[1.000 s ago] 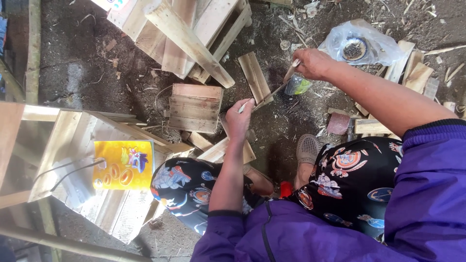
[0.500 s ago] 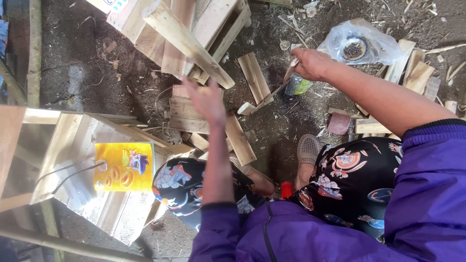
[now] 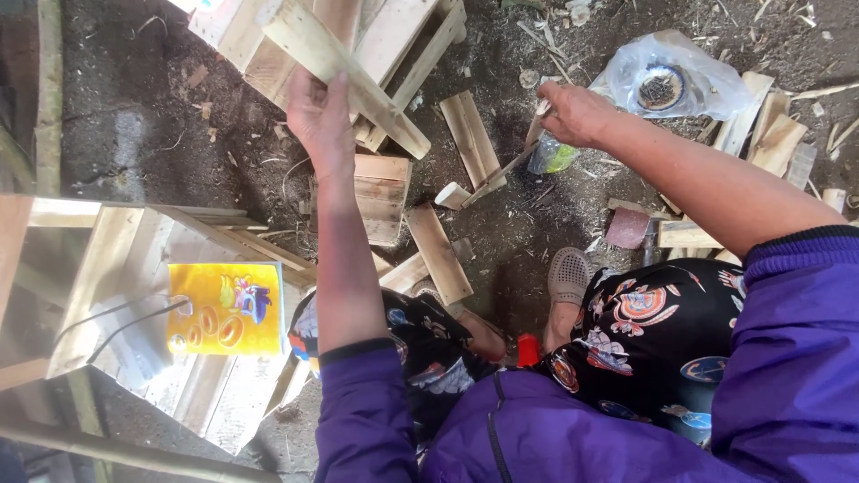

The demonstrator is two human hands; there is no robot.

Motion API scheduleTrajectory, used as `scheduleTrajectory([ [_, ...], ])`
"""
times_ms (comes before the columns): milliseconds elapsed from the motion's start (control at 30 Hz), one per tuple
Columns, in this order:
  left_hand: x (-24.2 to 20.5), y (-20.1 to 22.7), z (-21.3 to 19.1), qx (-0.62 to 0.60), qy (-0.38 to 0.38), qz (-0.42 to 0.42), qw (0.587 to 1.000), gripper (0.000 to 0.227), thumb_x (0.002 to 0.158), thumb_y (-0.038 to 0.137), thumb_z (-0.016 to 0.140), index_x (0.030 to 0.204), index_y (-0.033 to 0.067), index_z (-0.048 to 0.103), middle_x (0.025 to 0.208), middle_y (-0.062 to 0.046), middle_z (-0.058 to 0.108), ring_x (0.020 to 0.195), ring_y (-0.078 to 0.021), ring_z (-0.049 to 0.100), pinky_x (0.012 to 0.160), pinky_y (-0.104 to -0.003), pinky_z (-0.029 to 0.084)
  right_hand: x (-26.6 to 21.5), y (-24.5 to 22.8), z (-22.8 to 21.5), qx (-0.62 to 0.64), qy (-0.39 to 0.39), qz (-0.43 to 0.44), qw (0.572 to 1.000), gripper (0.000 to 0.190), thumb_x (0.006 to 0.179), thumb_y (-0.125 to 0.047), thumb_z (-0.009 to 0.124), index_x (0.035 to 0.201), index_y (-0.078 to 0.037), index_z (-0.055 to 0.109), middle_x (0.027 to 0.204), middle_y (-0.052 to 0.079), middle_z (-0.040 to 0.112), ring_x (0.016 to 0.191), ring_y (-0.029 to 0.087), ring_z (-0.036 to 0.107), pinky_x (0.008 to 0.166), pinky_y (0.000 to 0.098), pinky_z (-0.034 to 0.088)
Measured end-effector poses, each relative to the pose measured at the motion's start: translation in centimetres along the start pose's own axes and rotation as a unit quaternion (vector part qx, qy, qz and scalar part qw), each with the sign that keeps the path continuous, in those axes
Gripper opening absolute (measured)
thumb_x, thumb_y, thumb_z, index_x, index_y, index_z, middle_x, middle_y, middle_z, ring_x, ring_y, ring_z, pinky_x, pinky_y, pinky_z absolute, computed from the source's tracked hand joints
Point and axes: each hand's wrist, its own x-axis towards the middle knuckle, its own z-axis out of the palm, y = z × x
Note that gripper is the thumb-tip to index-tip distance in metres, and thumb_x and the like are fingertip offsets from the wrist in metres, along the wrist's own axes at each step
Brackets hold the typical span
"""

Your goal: The person sits on the ground and assembles a small wooden frame by hand. They pick up wooden planks, align them to form a rectangular structure, and secure the joints using nails and a hammer.

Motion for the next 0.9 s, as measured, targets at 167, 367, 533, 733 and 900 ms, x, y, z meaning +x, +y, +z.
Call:
scheduleTrajectory([
  [167,-0.3,-0.1,-0.4,-0.011,0.017,-0.055,0.998,0.015,0.096,0.004,0.074,0.104,0.0169,0.070,0.090,0.001,0.066,0.079,-0.0115,0.059,0.064,-0.026,0.059,0.1,0.1,0.1,-0.010,0.015,-0.024,1.000,0.055,0.106,-0.016,0.056,0.156,-0.013,0.032,0.123,0.025,0.061,0.089,0.033,0.064,0.069,0.0400,0.058],
  [367,-1.6,-1.0,0.2,0.025,0.045,-0.059,0.997,0.041,0.094,-0.002,0.075,0.128,0.0124,0.058,0.108,-0.006,0.069,0.098,-0.0185,0.070,0.085,-0.032,0.071,-0.8,-0.8,-0.6,-0.002,0.020,-0.024,0.999,0.054,0.106,-0.018,0.058,0.155,-0.011,0.035,0.129,0.024,0.062,0.102,0.036,0.066,0.079,0.0445,0.060],
  [533,-2.3,-1.4,0.1,0.110,0.068,-0.102,0.986,0.066,0.091,0.012,0.080,0.148,0.0126,0.046,0.121,-0.010,0.075,0.109,-0.0207,0.073,0.091,-0.036,0.070,-0.3,-0.3,-0.1,-0.013,0.013,-0.028,0.999,0.053,0.108,-0.021,0.055,0.155,-0.009,0.034,0.114,0.025,0.066,0.089,0.032,0.066,0.068,0.0377,0.059],
  [733,-2.6,0.3,0.8,0.097,0.092,-0.121,0.984,0.069,0.087,0.026,0.083,0.146,0.0163,0.049,0.112,-0.011,0.073,0.107,-0.0248,0.068,0.084,-0.045,0.070,0.5,0.2,0.3,-0.029,0.017,-0.027,0.999,0.054,0.108,-0.030,0.054,0.154,-0.011,0.034,0.112,0.023,0.062,0.088,0.030,0.063,0.070,0.0395,0.057],
  [900,-4.4,5.5,4.0,0.240,0.275,-0.256,0.895,0.046,0.093,0.000,0.062,0.136,0.0018,0.045,0.110,-0.012,0.061,0.072,-0.0080,0.052,0.055,-0.018,0.047,1.0,0.7,0.5,-0.009,0.019,-0.031,0.999,0.051,0.108,-0.025,0.052,0.154,-0.011,0.034,0.116,0.024,0.059,0.092,0.032,0.062,0.077,0.0449,0.059],
])
